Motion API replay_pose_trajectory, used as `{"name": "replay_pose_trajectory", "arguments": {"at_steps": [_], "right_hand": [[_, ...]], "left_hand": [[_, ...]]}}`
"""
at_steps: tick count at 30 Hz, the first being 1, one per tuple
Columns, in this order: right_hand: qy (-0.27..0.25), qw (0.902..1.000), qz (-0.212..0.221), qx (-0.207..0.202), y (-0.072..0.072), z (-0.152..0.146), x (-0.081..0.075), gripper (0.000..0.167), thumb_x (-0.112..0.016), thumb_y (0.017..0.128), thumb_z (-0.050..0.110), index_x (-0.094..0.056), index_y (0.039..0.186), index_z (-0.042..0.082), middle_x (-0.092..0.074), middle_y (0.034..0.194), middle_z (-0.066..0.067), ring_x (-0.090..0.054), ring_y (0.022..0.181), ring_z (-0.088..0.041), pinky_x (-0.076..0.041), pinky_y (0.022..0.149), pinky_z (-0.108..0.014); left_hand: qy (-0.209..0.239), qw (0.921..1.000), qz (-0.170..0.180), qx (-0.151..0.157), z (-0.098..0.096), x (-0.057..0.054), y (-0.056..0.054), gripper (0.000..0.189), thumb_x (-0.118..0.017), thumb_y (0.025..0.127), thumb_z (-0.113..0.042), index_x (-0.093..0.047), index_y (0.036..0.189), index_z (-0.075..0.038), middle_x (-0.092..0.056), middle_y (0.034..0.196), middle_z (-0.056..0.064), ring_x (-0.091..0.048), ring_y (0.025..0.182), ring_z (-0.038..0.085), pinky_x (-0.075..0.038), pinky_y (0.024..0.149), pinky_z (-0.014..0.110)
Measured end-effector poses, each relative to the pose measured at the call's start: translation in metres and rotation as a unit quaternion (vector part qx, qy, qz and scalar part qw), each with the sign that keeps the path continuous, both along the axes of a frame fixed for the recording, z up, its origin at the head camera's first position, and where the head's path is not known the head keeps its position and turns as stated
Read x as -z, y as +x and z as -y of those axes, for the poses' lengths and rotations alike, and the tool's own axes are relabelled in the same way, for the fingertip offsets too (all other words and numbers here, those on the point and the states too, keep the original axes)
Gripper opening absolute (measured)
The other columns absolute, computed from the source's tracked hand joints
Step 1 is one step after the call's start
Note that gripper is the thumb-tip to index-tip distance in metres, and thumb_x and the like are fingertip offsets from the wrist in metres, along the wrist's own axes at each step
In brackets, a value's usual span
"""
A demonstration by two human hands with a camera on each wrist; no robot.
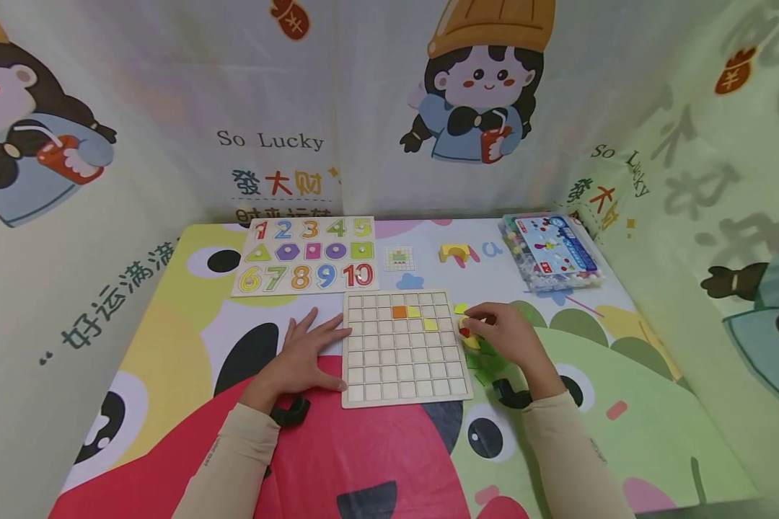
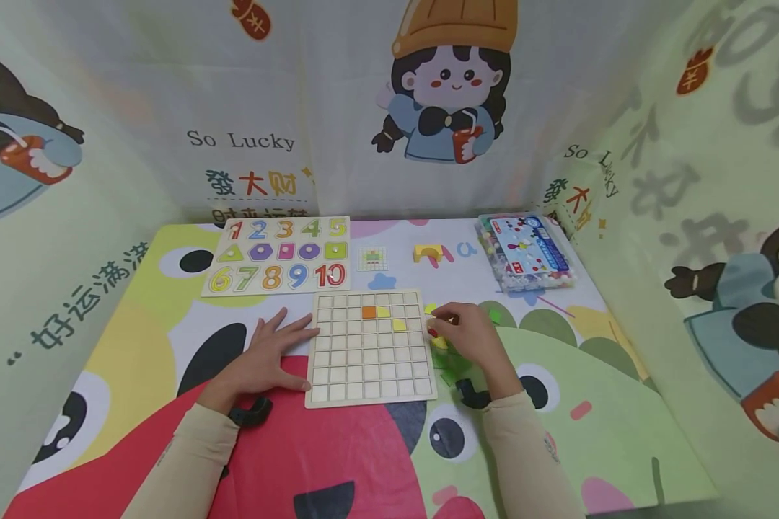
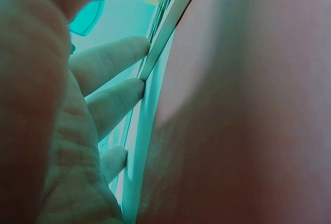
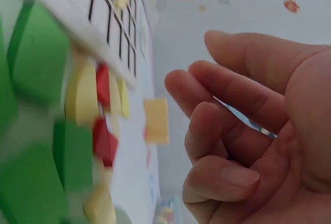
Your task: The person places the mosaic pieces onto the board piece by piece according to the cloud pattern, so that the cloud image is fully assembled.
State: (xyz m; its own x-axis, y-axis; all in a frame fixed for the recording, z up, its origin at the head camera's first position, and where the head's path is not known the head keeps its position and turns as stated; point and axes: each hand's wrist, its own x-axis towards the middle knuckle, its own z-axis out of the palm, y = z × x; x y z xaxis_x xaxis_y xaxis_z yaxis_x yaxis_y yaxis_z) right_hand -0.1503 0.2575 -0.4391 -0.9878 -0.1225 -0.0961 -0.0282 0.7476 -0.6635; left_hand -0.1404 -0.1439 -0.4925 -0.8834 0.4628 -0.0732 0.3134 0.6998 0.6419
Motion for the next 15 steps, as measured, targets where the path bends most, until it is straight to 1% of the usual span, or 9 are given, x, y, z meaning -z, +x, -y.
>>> {"name": "replay_pose_trajectory", "arguments": {"at_steps": [4, 6, 8, 15], "right_hand": [[-0.001, 0.9998, -0.014, 0.012, 0.003, -0.020, -0.001, 0.033, -0.072, 0.102, 0.031, -0.077, 0.125, 0.007, -0.078, 0.112, -0.011, -0.068, 0.095, -0.023, -0.055, 0.078, -0.034], [-0.005, 0.9994, -0.029, 0.015, 0.005, -0.028, 0.000, 0.032, -0.072, 0.102, 0.029, -0.077, 0.124, 0.007, -0.077, 0.116, -0.013, -0.069, 0.098, -0.025, -0.055, 0.078, -0.035], [-0.008, 0.9992, -0.034, 0.021, 0.006, -0.034, 0.001, 0.032, -0.072, 0.102, 0.027, -0.077, 0.125, 0.006, -0.076, 0.119, -0.015, -0.069, 0.099, -0.027, -0.055, 0.078, -0.035], [0.020, 0.9987, -0.043, 0.016, 0.007, -0.048, 0.002, 0.026, -0.074, 0.100, 0.020, -0.078, 0.121, 0.005, -0.077, 0.112, -0.014, -0.064, 0.091, -0.024, -0.052, 0.072, -0.032]], "left_hand": [[-0.001, 1.0000, 0.003, -0.001, 0.000, 0.000, 0.000, 0.100, -0.096, 0.065, -0.043, -0.057, 0.154, -0.022, -0.035, 0.173, 0.006, -0.006, 0.163, 0.046, 0.007, 0.127, 0.074], [-0.001, 1.0000, 0.003, -0.001, 0.000, 0.000, -0.001, 0.100, -0.096, 0.066, -0.044, -0.057, 0.154, -0.022, -0.035, 0.173, 0.006, -0.006, 0.163, 0.046, 0.007, 0.127, 0.074], [-0.002, 1.0000, 0.003, 0.000, 0.001, 0.001, -0.001, 0.100, -0.096, 0.066, -0.044, -0.056, 0.154, -0.021, -0.035, 0.173, 0.006, -0.006, 0.163, 0.046, 0.007, 0.127, 0.074], [0.000, 1.0000, 0.001, -0.001, 0.001, 0.000, -0.001, 0.101, -0.097, 0.065, -0.043, -0.056, 0.155, -0.022, -0.036, 0.173, 0.006, -0.007, 0.163, 0.046, 0.008, 0.126, 0.075]]}}
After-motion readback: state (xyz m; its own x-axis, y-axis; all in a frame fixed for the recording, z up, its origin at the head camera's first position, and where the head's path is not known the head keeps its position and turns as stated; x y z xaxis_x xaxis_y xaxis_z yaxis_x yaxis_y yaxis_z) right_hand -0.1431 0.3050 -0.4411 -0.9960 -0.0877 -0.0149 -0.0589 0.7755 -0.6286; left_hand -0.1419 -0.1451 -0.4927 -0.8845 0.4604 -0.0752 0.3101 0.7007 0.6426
